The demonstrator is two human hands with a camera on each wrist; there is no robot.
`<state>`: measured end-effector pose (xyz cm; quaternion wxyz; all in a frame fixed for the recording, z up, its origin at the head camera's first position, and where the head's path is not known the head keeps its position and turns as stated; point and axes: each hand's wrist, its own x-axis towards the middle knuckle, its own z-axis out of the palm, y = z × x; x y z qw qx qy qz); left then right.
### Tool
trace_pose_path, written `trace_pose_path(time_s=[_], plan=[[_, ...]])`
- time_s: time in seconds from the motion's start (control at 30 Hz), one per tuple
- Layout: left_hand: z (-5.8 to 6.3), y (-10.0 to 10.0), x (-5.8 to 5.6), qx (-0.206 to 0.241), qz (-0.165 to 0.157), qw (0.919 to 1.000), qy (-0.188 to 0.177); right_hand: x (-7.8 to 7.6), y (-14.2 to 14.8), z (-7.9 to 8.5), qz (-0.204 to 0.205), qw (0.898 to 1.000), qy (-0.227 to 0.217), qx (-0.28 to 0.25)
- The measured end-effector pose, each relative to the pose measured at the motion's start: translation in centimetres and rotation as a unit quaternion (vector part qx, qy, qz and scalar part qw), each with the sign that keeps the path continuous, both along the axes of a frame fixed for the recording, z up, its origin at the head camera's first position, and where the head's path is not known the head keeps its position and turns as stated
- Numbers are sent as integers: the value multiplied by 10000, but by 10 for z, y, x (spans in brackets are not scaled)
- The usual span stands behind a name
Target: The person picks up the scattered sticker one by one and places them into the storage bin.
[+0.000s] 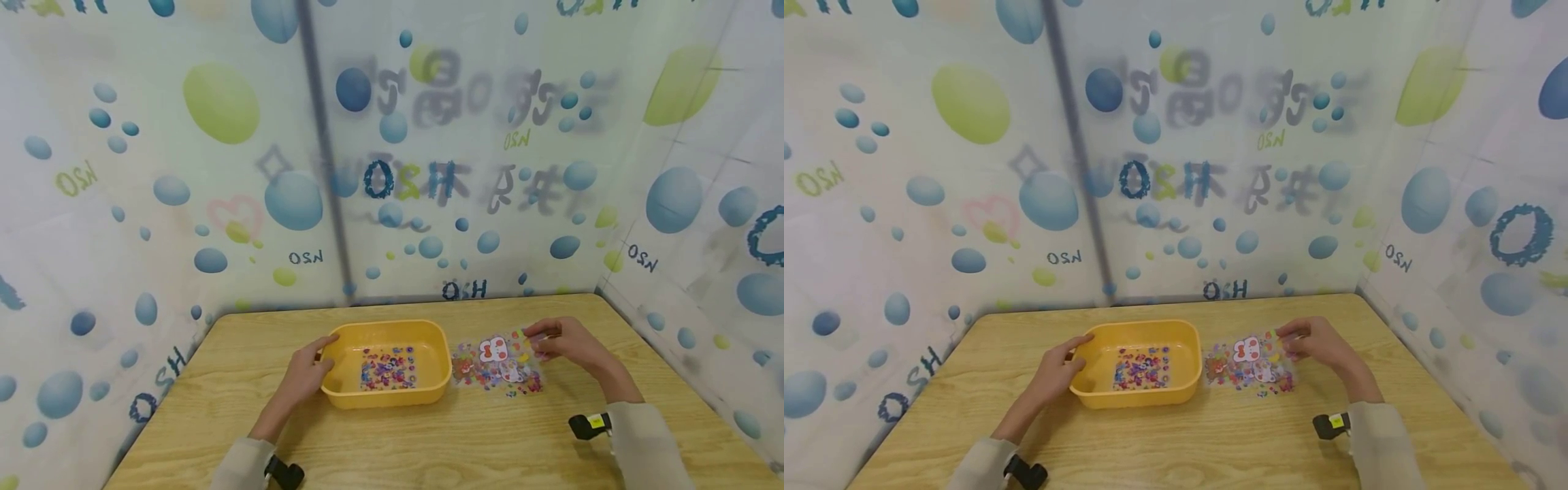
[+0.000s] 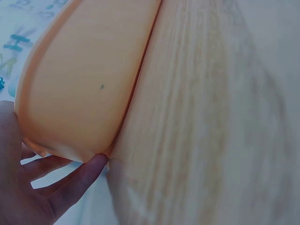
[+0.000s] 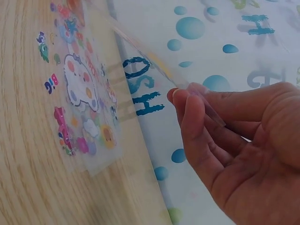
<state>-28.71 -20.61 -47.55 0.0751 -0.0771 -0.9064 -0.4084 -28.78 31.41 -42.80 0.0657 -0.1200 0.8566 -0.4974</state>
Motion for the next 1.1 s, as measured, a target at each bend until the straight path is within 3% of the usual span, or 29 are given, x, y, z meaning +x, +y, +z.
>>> trace_pose_path(time_s=[0.43, 0.83, 1.1], plan=[[-1, -1, 0, -14, -27, 10000, -5, 7, 0, 16, 179, 9995, 177, -177], [2, -1, 1, -37, -20, 10000, -4, 22, 3, 40, 210, 9961, 851, -98], [1, 0, 1, -52, -47, 10000, 42, 25, 0, 46, 187, 9947, 1000, -124]])
